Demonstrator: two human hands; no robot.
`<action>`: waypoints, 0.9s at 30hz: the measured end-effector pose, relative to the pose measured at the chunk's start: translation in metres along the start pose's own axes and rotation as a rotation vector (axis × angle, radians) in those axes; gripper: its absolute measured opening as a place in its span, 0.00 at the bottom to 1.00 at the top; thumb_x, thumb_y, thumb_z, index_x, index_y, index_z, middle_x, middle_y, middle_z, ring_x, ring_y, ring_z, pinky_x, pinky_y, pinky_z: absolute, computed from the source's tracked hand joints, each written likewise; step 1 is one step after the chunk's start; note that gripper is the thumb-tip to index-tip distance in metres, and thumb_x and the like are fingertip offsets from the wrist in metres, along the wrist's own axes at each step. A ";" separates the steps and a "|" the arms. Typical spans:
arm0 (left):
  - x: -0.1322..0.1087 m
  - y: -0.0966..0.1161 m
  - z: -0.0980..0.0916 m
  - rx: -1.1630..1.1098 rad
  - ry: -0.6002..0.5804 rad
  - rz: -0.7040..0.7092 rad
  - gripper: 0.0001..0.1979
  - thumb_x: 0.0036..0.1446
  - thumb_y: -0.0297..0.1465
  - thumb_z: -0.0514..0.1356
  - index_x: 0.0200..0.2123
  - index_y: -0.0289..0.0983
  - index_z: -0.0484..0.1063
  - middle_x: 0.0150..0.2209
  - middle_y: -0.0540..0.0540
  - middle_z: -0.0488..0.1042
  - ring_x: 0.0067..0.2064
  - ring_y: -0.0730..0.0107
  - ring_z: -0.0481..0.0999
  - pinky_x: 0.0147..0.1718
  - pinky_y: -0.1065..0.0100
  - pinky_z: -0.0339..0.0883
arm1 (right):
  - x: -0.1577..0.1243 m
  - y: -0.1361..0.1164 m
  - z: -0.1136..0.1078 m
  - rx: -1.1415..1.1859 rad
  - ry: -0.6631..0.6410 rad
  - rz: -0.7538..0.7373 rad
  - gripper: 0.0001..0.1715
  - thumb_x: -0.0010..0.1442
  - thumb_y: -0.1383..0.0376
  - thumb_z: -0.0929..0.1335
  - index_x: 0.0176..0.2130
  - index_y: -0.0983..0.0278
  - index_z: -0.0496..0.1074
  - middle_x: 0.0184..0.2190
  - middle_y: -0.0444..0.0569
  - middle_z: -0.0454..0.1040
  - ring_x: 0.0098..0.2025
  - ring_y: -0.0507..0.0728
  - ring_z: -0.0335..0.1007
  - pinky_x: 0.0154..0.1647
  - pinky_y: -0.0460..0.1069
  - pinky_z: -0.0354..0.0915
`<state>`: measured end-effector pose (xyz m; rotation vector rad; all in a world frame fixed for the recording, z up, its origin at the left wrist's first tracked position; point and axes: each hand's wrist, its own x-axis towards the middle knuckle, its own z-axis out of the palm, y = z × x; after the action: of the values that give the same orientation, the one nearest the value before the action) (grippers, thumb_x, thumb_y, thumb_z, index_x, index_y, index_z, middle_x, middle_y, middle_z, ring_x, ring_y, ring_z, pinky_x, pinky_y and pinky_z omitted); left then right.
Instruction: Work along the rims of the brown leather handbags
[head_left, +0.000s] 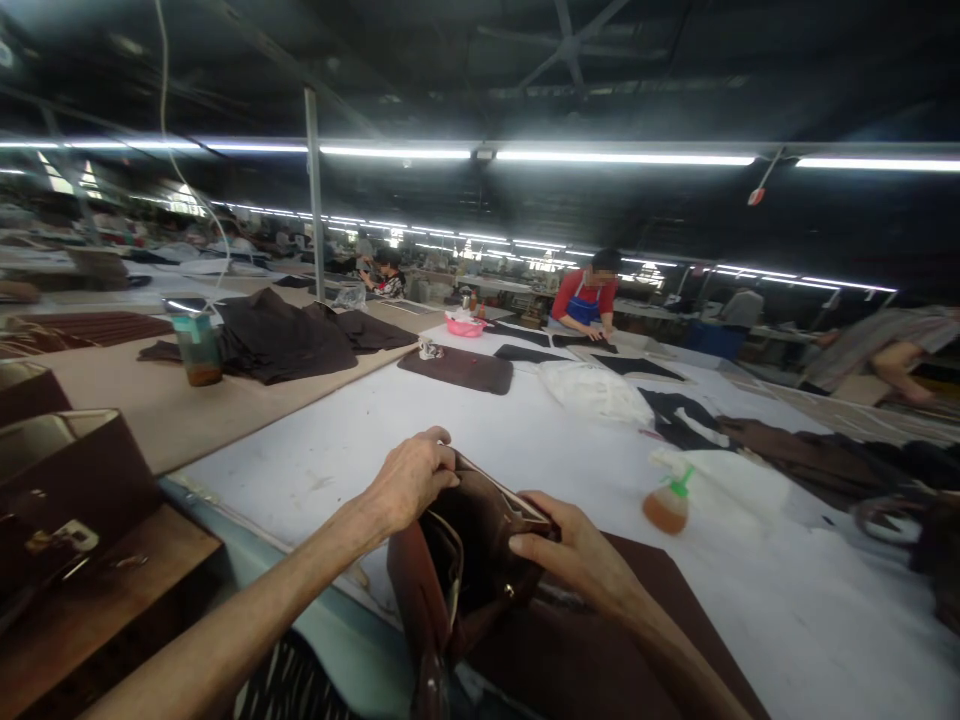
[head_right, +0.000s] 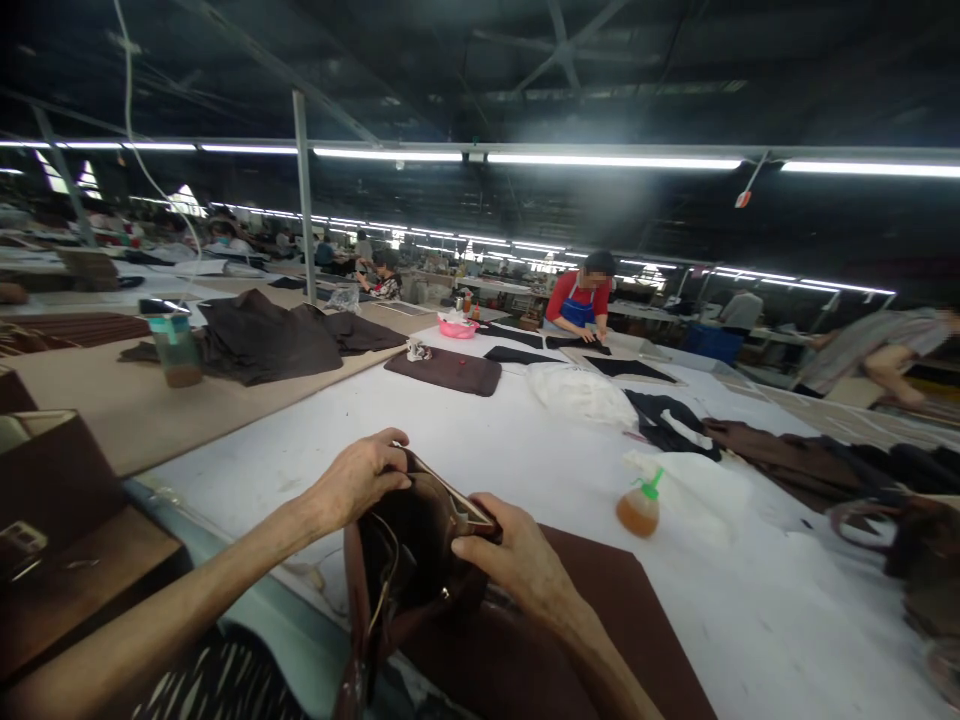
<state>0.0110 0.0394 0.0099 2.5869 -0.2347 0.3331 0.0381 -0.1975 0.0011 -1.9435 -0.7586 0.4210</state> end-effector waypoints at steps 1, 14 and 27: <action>-0.002 0.000 -0.002 -0.070 -0.025 0.012 0.06 0.50 0.27 0.56 0.23 0.34 0.70 0.49 0.48 0.65 0.38 0.72 0.70 0.40 0.69 0.61 | 0.000 0.001 -0.005 0.014 -0.001 -0.021 0.13 0.52 0.64 0.65 0.38 0.66 0.69 0.34 0.45 0.72 0.37 0.55 0.66 0.38 0.47 0.61; 0.001 0.018 -0.005 0.154 -0.034 0.183 0.06 0.44 0.22 0.53 0.19 0.35 0.66 0.48 0.48 0.67 0.50 0.61 0.61 0.48 0.62 0.57 | 0.005 0.026 -0.020 0.154 0.013 -0.058 0.18 0.55 0.62 0.64 0.45 0.67 0.70 0.35 0.45 0.73 0.41 0.58 0.66 0.44 0.50 0.61; -0.008 0.046 0.037 -0.007 -0.044 0.089 0.07 0.45 0.23 0.53 0.29 0.39 0.61 0.29 0.52 0.68 0.32 0.70 0.66 0.29 0.70 0.52 | -0.005 0.017 -0.001 -0.052 0.166 -0.015 0.13 0.56 0.62 0.64 0.41 0.63 0.71 0.35 0.42 0.73 0.38 0.56 0.65 0.39 0.48 0.60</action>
<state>-0.0004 -0.0178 -0.0016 2.5843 -0.3671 0.3068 0.0401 -0.2073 -0.0138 -1.9920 -0.6827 0.2293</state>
